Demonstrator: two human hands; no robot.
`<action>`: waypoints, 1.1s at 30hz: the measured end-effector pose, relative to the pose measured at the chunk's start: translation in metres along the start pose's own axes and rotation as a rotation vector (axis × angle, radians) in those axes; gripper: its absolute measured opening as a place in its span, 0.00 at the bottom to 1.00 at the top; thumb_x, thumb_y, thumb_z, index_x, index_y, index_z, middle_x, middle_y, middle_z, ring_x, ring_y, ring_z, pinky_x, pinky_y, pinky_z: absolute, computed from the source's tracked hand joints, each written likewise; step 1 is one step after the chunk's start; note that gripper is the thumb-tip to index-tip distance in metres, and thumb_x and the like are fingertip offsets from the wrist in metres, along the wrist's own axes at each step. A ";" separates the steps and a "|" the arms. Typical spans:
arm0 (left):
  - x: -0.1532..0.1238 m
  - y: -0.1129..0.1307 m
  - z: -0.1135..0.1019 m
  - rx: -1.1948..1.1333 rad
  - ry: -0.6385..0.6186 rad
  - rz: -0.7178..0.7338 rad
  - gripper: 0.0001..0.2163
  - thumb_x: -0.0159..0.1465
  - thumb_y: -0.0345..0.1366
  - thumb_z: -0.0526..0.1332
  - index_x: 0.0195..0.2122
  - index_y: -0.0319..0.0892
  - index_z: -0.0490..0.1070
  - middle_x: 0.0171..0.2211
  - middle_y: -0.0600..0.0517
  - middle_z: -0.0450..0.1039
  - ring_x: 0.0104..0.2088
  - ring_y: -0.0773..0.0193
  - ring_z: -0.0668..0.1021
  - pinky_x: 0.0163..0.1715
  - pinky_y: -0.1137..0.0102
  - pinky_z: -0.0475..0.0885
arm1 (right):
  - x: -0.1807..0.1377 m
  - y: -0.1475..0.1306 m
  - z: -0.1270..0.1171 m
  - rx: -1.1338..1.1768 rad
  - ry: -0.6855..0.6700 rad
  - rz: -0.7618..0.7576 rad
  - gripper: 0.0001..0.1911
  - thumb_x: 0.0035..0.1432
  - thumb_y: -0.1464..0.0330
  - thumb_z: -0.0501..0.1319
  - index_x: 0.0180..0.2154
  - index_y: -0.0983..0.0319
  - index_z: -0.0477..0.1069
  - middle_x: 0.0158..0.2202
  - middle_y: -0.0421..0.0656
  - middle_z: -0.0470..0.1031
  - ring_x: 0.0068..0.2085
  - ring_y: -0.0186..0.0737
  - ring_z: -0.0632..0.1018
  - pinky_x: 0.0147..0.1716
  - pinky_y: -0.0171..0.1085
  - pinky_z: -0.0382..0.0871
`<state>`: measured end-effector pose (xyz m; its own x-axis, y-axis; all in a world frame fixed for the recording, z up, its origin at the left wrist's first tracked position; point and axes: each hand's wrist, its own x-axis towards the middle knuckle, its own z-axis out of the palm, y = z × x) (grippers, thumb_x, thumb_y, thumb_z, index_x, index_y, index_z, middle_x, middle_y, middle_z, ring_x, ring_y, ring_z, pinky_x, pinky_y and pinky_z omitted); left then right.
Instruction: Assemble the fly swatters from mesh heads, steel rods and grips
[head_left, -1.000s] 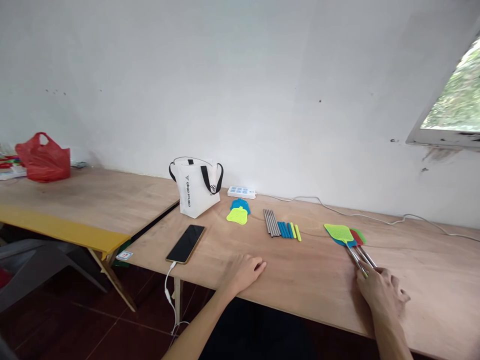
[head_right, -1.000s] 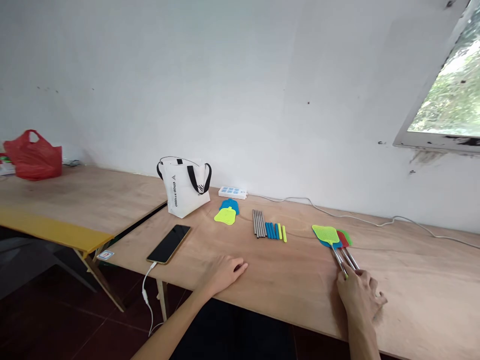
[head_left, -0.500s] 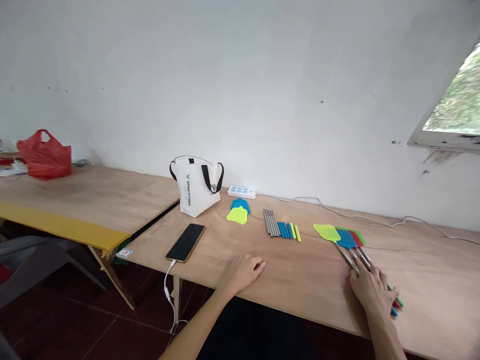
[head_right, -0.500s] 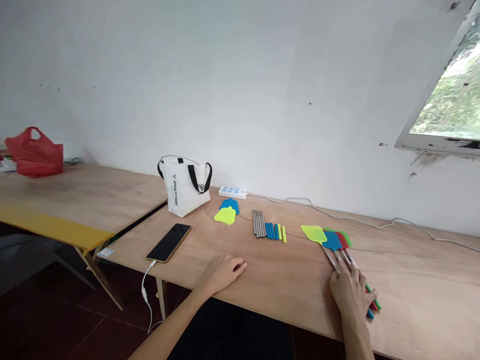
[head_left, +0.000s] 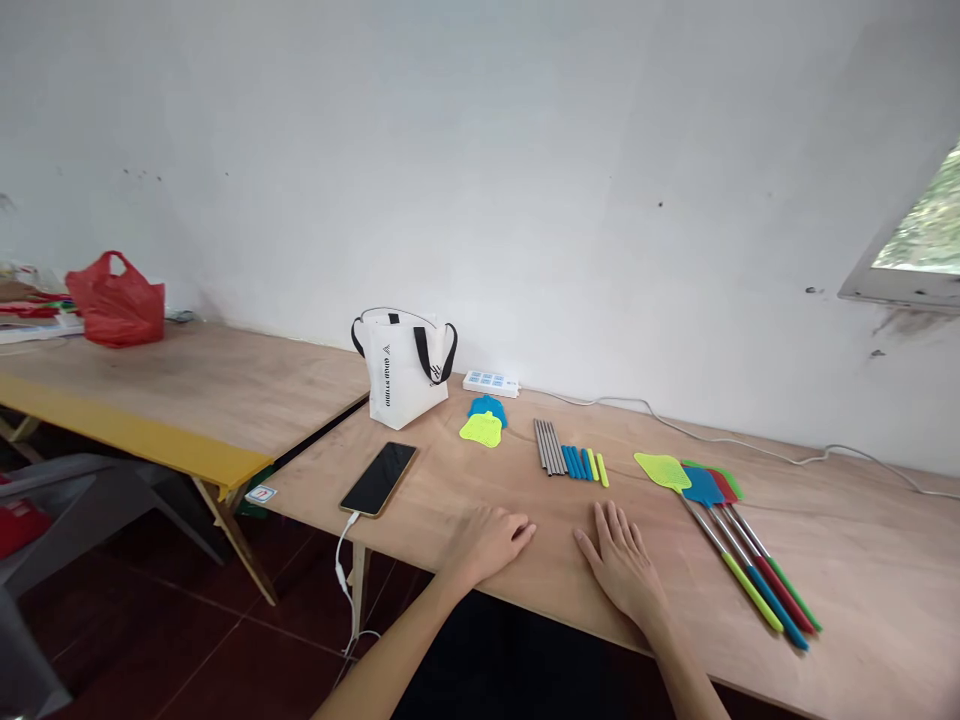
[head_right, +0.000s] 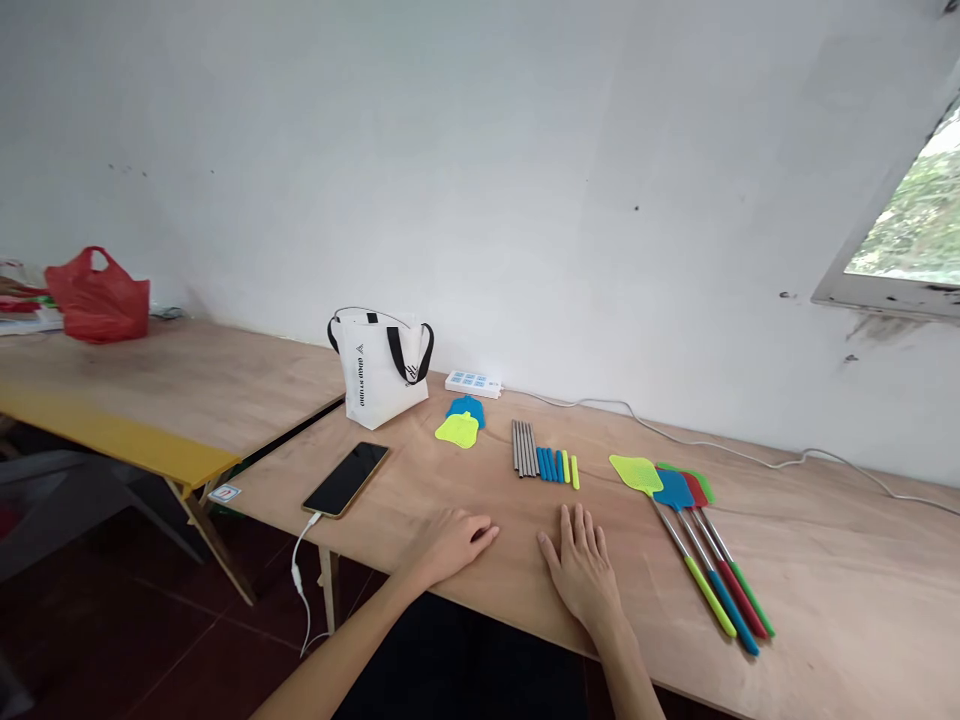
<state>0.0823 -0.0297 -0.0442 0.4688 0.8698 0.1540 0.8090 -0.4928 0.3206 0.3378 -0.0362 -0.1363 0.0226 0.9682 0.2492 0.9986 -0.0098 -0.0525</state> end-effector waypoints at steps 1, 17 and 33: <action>0.000 0.000 0.000 -0.004 0.002 0.003 0.19 0.73 0.46 0.51 0.31 0.44 0.75 0.31 0.48 0.79 0.33 0.56 0.80 0.30 0.68 0.61 | 0.003 0.004 0.001 0.015 -0.002 0.011 0.41 0.68 0.50 0.41 0.70 0.71 0.52 0.71 0.59 0.52 0.72 0.56 0.55 0.68 0.56 0.47; 0.090 -0.073 0.010 0.110 0.241 -0.094 0.25 0.69 0.47 0.57 0.62 0.38 0.59 0.64 0.34 0.60 0.64 0.42 0.65 0.62 0.54 0.60 | 0.077 0.025 -0.027 0.253 0.028 0.030 0.29 0.70 0.62 0.43 0.68 0.61 0.56 0.69 0.50 0.58 0.69 0.47 0.61 0.65 0.47 0.57; 0.149 -0.110 0.024 0.098 0.317 -0.379 0.22 0.68 0.49 0.58 0.60 0.48 0.67 0.69 0.41 0.56 0.65 0.39 0.61 0.62 0.48 0.57 | 0.072 0.020 -0.039 0.236 0.002 0.093 0.21 0.70 0.66 0.43 0.59 0.64 0.62 0.52 0.54 0.73 0.50 0.48 0.77 0.44 0.40 0.68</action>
<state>0.0718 0.1531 -0.0792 0.0169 0.9455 0.3251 0.9382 -0.1274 0.3218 0.3614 0.0237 -0.0814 0.1137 0.9654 0.2348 0.9534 -0.0396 -0.2991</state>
